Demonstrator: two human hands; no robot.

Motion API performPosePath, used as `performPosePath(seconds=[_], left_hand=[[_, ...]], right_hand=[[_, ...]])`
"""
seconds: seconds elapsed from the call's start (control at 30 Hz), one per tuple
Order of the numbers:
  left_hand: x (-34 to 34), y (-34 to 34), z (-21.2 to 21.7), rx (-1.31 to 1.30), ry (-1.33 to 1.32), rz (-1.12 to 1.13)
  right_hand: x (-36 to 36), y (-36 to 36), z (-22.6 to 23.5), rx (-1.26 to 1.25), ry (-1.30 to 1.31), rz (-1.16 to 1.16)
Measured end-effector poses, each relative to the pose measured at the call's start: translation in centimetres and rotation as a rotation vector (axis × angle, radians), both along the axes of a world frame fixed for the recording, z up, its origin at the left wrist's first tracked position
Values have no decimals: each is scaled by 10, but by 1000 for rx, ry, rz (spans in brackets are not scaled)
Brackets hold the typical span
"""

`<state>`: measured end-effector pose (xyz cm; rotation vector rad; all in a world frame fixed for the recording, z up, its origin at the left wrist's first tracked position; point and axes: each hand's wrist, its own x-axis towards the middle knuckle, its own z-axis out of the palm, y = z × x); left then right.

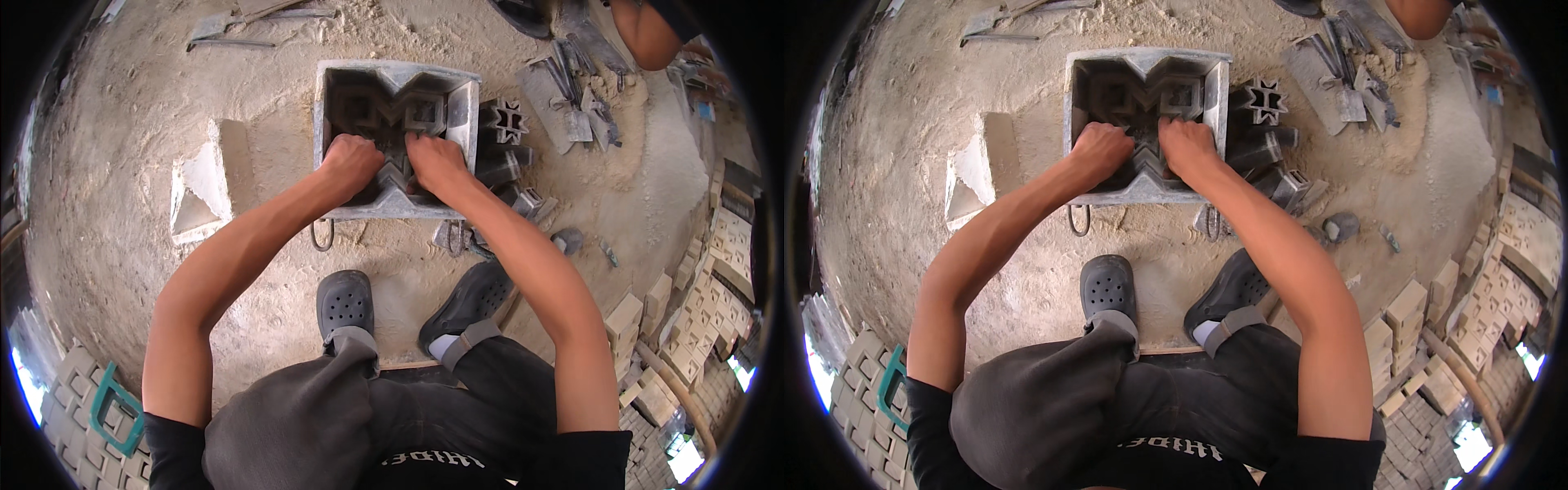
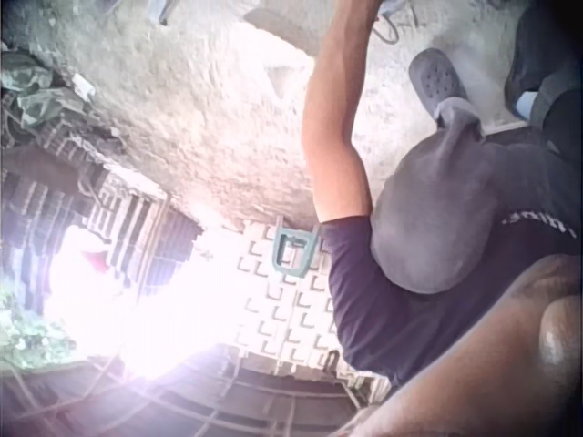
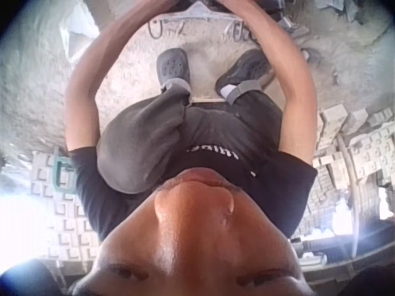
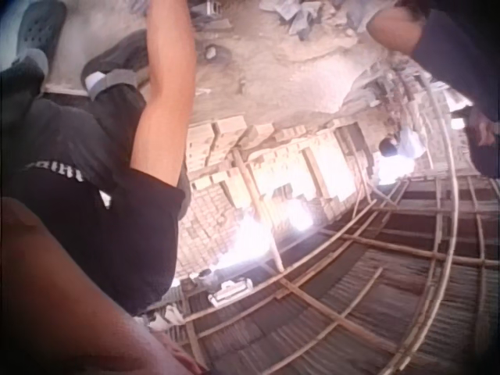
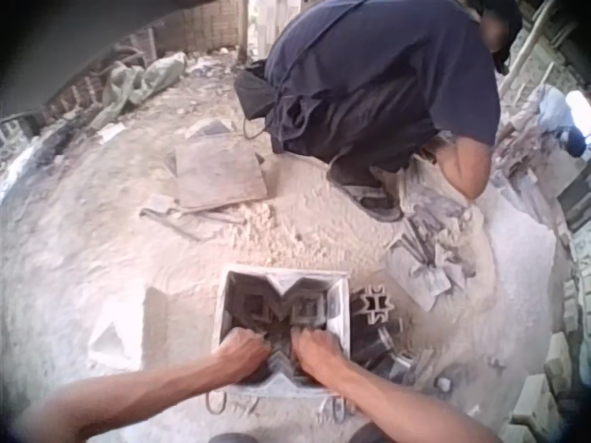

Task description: The person manually assembles and cleans a multi-part metal mold for creating ventilation blocks, inserting metal components and scraping away excess material.

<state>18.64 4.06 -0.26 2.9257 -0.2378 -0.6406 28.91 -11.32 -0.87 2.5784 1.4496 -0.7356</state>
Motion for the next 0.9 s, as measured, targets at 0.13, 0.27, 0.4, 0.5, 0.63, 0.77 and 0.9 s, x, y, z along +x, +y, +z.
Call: performPosePath(seconds=[0.13,0.27,0.4,0.5,0.63,0.77,0.9], left_hand=[[9,4,-2,-22,115,19],[13,-9,-4,2,204,102],[12,-20,-2,79,210,61],[11,-14,-5,102,216,76],[8,-13,10,48,169,139],[-29,-5,36,-291,-315,141],[-84,1,63,-648,-611,702]], right_hand=[[-8,5,6,5,31,-76],[-20,1,0,72,-47,-66],[-15,-3,-4,90,14,-105],[-19,3,-1,71,-22,-77],[-7,6,10,122,42,-22],[-30,12,58,132,287,-384],[-76,-12,74,538,226,-121]])
